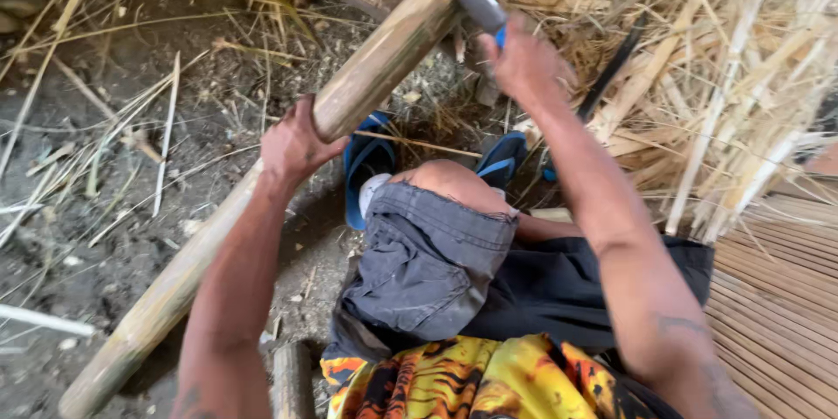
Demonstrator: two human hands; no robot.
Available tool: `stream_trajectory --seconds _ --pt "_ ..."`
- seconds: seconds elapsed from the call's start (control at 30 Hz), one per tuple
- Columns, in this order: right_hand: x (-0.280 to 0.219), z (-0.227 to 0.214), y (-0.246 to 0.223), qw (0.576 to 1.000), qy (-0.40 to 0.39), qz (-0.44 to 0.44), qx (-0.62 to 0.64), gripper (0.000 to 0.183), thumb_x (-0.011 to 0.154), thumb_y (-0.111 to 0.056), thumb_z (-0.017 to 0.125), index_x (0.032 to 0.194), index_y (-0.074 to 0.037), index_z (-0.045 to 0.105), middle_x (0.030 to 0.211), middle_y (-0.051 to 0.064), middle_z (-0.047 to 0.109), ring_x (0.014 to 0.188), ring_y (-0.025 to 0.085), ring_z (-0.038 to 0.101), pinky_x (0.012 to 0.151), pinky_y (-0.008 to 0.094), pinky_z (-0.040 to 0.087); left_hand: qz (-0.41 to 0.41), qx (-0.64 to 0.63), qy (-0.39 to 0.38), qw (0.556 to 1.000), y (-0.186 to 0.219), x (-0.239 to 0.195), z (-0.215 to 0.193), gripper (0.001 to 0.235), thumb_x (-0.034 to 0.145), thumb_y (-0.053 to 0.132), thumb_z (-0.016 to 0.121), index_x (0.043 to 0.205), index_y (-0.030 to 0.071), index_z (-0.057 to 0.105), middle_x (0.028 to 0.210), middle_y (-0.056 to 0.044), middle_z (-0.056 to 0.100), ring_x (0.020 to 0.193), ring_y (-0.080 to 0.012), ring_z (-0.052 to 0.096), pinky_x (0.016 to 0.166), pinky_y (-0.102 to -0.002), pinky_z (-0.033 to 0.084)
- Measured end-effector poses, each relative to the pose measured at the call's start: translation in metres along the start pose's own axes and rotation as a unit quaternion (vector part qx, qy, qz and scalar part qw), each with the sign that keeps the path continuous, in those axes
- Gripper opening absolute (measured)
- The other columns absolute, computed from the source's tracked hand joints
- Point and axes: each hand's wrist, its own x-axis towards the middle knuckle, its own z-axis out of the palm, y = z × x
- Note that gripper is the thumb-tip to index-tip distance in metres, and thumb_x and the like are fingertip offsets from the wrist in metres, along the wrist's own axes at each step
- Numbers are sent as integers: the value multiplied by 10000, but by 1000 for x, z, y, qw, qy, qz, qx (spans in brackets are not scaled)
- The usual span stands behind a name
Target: The person sits cross-legged on the ground and uses a machete to shave the outer layer of a long bamboo pole. They hold the pole with their left hand and repeatedly strike it with the machete in their right hand, removing strips of bamboo skin.
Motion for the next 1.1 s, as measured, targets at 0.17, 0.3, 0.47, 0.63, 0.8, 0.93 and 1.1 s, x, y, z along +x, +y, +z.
stream_trajectory --seconds 0.17,0.3,0.47,0.63,0.8,0.93,1.1 --pt "-38 7 -62 975 -215 -55 9 510 1088 -507 376 1131 -14 498 753 126 623 562 274 630 437 422 505 -51 -8 -78 996 -1 0 -7 1003 748 622 733 1514 73 392 1174 -229 667 875 -365 741 731 -462 638" --pt "-19 -4 -10 961 -134 50 236 504 1048 -492 326 1119 -65 583 1031 7 697 766 166 764 462 418 426 -20 -11 -50 998 -6 -1 -3 980 742 645 759 1480 90 431 1197 -232 671 931 -384 730 785 -493 611" --pt "21 -43 43 989 8 124 82 496 1132 -457 447 1143 28 550 760 146 694 590 236 672 492 374 525 -39 -9 -62 997 -2 2 -11 1041 727 678 749 1527 107 404 1168 -222 691 936 -373 738 814 -479 617" --pt "-24 3 -45 990 -122 -27 59 516 1076 -491 481 1127 21 521 723 150 665 537 274 640 476 416 531 -50 -14 -93 994 -9 6 -6 1058 713 661 747 1532 101 381 1137 -219 694 903 -361 739 783 -469 621" --pt "-1 36 30 988 -40 -103 -110 524 739 -429 728 1022 -10 591 837 159 721 702 330 722 653 534 556 -45 -12 -100 994 -14 13 -3 1041 741 676 731 1533 94 390 1099 -207 710 859 -346 742 767 -463 620" --pt "56 -7 170 954 235 185 -2 404 1143 -400 457 1152 -15 578 798 126 668 657 257 661 587 505 550 -64 -12 -102 993 -9 6 -3 1057 752 719 692 1541 98 362 1121 -187 682 770 -297 748 618 -419 643" --pt "25 -26 110 935 44 289 202 359 1128 -379 416 1211 -49 532 860 109 648 622 202 661 514 426 572 -46 30 -74 996 -7 5 5 1060 755 739 698 1527 95 361 1142 -191 666 756 -300 735 577 -416 635"
